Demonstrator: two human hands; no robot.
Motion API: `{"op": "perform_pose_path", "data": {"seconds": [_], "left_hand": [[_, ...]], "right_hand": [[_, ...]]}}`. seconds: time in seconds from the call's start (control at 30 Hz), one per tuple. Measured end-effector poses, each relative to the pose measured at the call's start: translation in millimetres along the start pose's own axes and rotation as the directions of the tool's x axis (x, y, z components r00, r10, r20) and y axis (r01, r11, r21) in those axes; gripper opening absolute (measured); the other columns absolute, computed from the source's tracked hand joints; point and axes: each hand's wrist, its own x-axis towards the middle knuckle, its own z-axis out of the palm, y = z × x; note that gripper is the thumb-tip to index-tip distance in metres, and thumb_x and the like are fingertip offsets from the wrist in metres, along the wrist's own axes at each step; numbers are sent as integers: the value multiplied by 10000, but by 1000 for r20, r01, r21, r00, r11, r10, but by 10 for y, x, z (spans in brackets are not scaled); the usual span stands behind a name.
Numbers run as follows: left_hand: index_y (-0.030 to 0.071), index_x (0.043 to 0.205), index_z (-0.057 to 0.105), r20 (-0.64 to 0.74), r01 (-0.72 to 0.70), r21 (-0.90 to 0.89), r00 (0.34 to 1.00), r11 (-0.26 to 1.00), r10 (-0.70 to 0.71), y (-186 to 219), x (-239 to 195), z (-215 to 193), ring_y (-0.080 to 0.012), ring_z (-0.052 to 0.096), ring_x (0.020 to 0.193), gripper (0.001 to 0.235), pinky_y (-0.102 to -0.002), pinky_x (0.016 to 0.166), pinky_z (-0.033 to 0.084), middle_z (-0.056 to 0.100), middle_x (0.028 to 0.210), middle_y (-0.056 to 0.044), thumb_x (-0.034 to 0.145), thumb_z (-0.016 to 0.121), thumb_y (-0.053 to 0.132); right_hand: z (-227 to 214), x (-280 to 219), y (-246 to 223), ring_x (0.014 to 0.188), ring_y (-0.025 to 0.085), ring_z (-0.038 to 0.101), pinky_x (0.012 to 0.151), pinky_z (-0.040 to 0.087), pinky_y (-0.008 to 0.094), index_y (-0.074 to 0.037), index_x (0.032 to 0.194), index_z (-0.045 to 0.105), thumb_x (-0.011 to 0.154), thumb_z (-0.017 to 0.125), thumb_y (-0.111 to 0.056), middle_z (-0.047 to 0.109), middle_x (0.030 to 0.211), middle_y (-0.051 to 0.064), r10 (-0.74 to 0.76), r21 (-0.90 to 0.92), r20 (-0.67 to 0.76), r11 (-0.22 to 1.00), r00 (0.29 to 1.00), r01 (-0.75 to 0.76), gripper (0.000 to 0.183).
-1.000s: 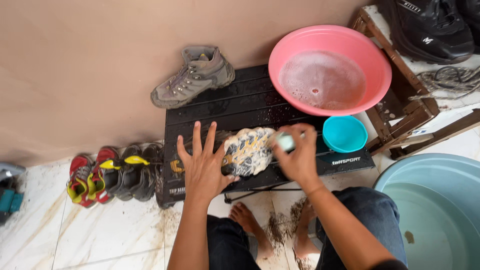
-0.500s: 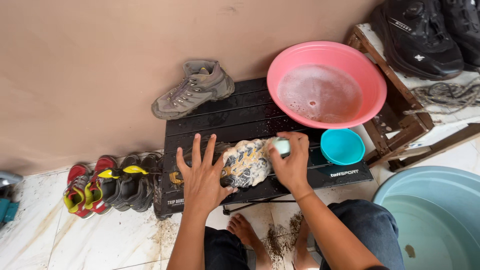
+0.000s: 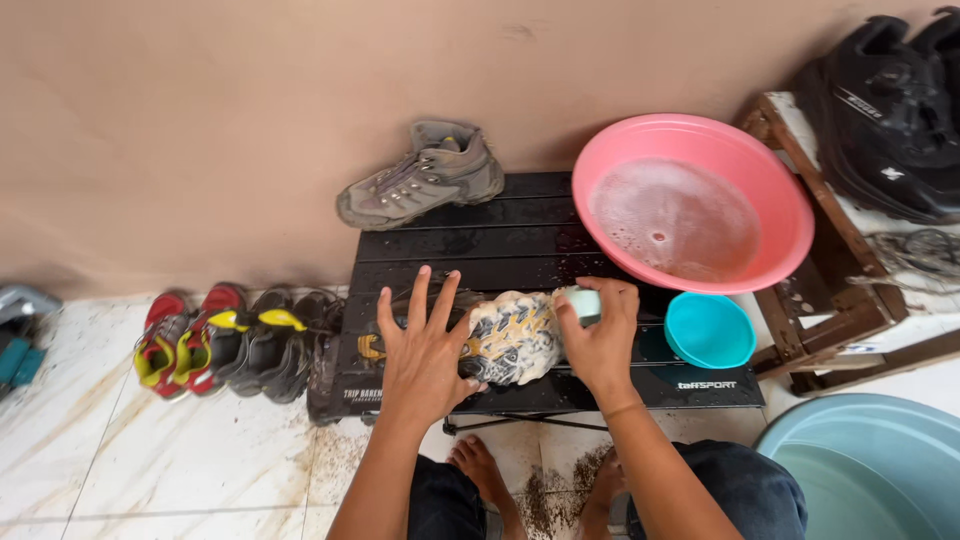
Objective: The person removes the laces from a pair of hiking boots and places them aside. They then pour soapy water from a cup onto the boots and scrub the exterior with a bar of soap, focusing on the laces and sides.
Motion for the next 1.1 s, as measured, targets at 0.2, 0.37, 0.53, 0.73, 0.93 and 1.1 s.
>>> {"op": "perform_pose_path", "data": {"seconds": [0.2, 0.37, 0.53, 0.73, 0.93, 1.1], "left_hand": [[156, 1472, 743, -56, -12, -10, 998, 1000, 12, 5, 31, -46, -487, 198, 1720, 993, -896, 1274, 6, 421, 1807, -178, 572, 1088, 393], [175, 1493, 730, -64, -12, -8, 998, 1000, 12, -5, 3, -7, -491, 212, 1713, 1022, -903, 1266, 15, 450, 1783, -185, 561, 1095, 385], [206, 1513, 701, -40, -42, 30, 998, 999, 43, -4, -27, 40, -460, 182, 1727, 1119, -897, 1264, 5, 428, 1801, -149, 492, 1105, 418], [241, 1522, 706, -29, 39, 73, 999, 997, -37, 29, -14, 73, -454, 189, 1745, 1047, -869, 1277, -28, 438, 1818, -125, 562, 1083, 418], [207, 1552, 681, 60, 136, 115, 988, 984, -144, 280, 37, -1, -525, 77, 1754, 1044, -920, 1241, -86, 337, 1860, -215, 611, 1089, 404], [76, 1552, 648, -80, 6, 111, 997, 994, 3, 309, 57, 149, -553, 72, 1729, 1008, -953, 1224, 6, 243, 1872, -252, 676, 1048, 373]], "right_hand": [[-128, 4, -35, 1281, 468, 619, 1074, 554, 599, -158, 1255, 780, 860, 932, -301, 614, 1266, 137, -87, -189, 87, 977, 992, 102, 446], [-346, -96, 107, 1213, 449, 661, 975, 581, 591, -157, 1255, 755, 880, 891, -372, 616, 1244, 146, 44, -532, 167, 845, 985, 52, 454], [-554, -72, -326, 1363, 464, 615, 1153, 514, 653, -138, 1279, 776, 929, 883, -336, 639, 1333, 165, 35, -574, 311, 803, 950, 158, 416], [-1429, 21, -360, 1354, 373, 629, 1174, 524, 486, -242, 1260, 820, 759, 1014, -202, 636, 1329, 65, -35, -344, -15, 938, 999, 28, 538], [-1862, 126, -265, 1553, 573, 458, 1178, 454, 772, -66, 1720, 516, 687, 977, -692, 515, 1689, 312, 398, -685, 138, 700, 907, -203, 1292], [-1709, 120, 312, 1449, 510, 577, 1101, 519, 726, -114, 1714, 541, 702, 950, -678, 594, 1603, 261, 333, -639, 62, 737, 941, -219, 1228]]}}
